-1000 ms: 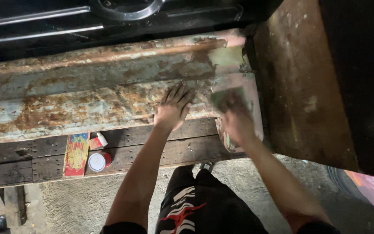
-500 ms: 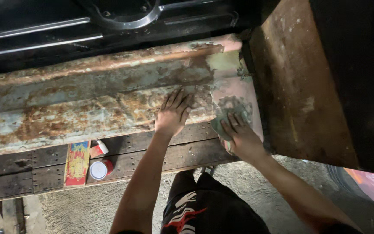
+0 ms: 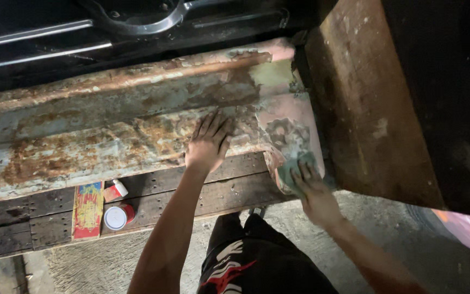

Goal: The person uses a sanding block to sand a long, rusty metal panel. They move the sanding block back and forth across the surface, removing rust and old paint to prepare the metal for further treatment.

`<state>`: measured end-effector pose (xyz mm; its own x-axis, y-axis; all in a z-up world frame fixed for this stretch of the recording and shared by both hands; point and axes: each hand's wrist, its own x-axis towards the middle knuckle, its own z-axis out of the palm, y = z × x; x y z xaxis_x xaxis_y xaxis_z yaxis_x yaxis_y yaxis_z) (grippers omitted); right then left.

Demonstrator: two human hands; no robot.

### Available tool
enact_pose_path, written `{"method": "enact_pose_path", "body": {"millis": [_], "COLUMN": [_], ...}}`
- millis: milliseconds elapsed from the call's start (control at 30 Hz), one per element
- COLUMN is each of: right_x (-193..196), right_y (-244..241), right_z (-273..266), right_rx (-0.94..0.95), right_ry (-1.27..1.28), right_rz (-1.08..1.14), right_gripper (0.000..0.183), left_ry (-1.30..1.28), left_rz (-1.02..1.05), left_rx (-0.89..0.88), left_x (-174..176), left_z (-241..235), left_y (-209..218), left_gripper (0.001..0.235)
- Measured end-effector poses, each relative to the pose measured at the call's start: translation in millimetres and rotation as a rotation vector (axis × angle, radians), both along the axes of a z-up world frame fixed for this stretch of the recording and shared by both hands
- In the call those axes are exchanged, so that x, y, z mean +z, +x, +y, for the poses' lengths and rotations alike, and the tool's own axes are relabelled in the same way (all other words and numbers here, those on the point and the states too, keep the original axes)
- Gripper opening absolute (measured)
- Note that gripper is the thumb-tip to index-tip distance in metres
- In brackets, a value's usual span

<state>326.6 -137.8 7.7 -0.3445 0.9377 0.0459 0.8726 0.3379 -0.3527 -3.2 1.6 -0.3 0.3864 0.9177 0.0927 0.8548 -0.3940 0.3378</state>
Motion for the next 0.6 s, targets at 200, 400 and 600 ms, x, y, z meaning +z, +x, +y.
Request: {"method": "enact_pose_path", "body": {"millis": [200,400,600], "right_x": [-3,15,-46], "right_y": [3,-4,35], "right_z": [92,0,55], "right_rx": [-0.593,-0.059,-0.489], "right_ry": [-0.630,0.327,-0.317], "right_rz": [0.212,-0.002,0.307], "right_gripper": [0.048,0.042,0.040], "left_ry": [0.082,0.033,0.076], "left_rz": [0.118,0.076,0.061], "left_rx": [-0.035,-0.007,-0.005], "left_x": [-5,-6,-6], "left_z": [1,2,1], "left_y": [3,4,5], "left_gripper": [0.055,0.056,0.053]}}
